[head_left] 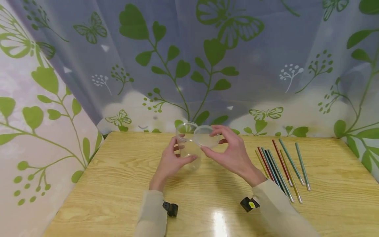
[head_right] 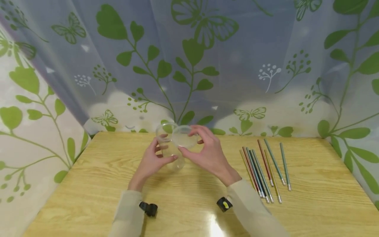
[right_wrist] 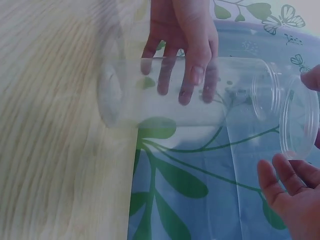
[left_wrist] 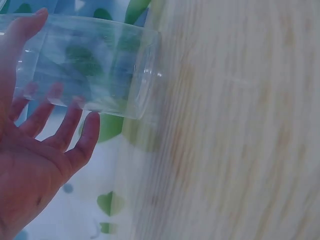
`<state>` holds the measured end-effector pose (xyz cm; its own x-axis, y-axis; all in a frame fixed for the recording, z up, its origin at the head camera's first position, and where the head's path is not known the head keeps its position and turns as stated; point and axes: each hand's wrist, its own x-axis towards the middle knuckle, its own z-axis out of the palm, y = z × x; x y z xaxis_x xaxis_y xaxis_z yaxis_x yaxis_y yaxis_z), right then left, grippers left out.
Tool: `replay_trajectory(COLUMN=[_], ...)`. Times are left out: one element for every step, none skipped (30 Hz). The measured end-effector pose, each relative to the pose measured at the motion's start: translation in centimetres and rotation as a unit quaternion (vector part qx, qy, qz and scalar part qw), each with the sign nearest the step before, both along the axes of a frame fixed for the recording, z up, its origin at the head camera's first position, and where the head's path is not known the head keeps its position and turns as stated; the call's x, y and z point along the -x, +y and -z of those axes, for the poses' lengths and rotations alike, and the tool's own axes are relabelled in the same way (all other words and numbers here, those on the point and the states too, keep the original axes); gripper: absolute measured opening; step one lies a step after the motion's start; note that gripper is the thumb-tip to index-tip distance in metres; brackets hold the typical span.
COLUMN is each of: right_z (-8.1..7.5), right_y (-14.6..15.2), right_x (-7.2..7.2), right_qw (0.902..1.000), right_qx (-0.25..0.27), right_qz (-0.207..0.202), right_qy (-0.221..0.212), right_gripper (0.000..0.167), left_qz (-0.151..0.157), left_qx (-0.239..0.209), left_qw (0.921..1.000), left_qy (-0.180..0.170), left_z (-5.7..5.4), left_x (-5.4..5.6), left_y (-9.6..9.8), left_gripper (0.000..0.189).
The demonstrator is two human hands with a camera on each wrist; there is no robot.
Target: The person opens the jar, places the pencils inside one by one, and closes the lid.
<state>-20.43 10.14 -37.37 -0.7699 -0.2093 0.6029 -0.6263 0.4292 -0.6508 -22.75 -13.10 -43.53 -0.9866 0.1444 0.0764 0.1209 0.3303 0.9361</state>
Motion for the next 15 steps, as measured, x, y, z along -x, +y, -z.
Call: replay_trajectory(right_z=[0.1,0.2,0.3,0.4,0.5,0.7,0.8,0.9,1.0,1.2,1.3,1.5,1.7,1.8,2.0], right_y=[0.1,0.3,0.4,0.6,0.7,0.9,1.1,1.2,1.4,1.6,1.7,1.9,2.1,2.3,2.5], right_x=[-0.1,-0.2,-0.3,-0.3,-0.4,-0.5,-0.6,-0.6,-0.7,-0.7,-0.9,-1.0,-1.1,-1.2,-1.3], right_qw=[1.0000,1.0000,0.9999,0.9999,0.9998,0.9997,0.9996,0.9995,0.9994,0.9992,0.9991,0.9990,0.9989,0.9987,0.9985], right_qx=[-0.002,-0.005,-0.008,-0.010,-0.013,-0.016,-0.018,-0.020,-0.023,-0.026,-0.029,-0.032,-0.034,-0.038,-0.041], right_qz=[0.000,0.000,0.000,0.000,0.001,0.002,0.001,0.001,0.000,0.000,0.000,-0.001,-0.002,-0.002,-0.001], right_qy=[0.002,0.005,0.009,0.013,0.017,0.021,0.023,0.025,0.027,0.030,0.031,0.031,0.033,0.035,0.036], right_gripper=[0.038,0.038,0.038,0.038,0.038,0.039,0.039,0.038,0.038,0.038,0.038,0.038,0.038,0.038,0.037], left_qz=[-0.003,-0.003,-0.002,0.001,0.005,0.010,0.016,0.021,0.024,0.027,0.030,0.032,0.034,0.036,0.038], left_qx=[0.001,0.000,0.001,0.003,0.005,0.008,0.011,0.009,0.008,0.004,0.000,-0.004,-0.008,-0.010,-0.011], left_qw=[1.0000,1.0000,1.0000,1.0000,1.0000,0.9999,0.9998,0.9997,0.9997,0.9996,0.9995,0.9993,0.9992,0.9990,0.9988], left_qy=[0.002,0.005,0.006,0.005,0.005,0.004,0.005,0.005,0.006,0.009,0.013,0.017,0.021,0.024,0.028], left_z=[0.0,-0.1,-0.1,-0.1,-0.1,-0.2,-0.2,-0.2,-0.3,-0.3,-0.4,-0.5,-0.5,-0.6,-0.7], left_x=[0.0,0.1,0.1,0.2,0.2,0.2,0.3,0.4,0.5,0.5,0.6,0.7,0.7,0.8,0.9], left_y=[-0.3,-0.5,-0.7,-0.9,-1.0,-1.1,-1.2,-1.2,-1.3,-1.3,-1.3,-1.3,-1.3,-1.3,-1.3], left_gripper=[0.081,0.082,0.083,0.083,0.083,0.084,0.085,0.085,0.085,0.085,0.085,0.084,0.084,0.082,0.081])
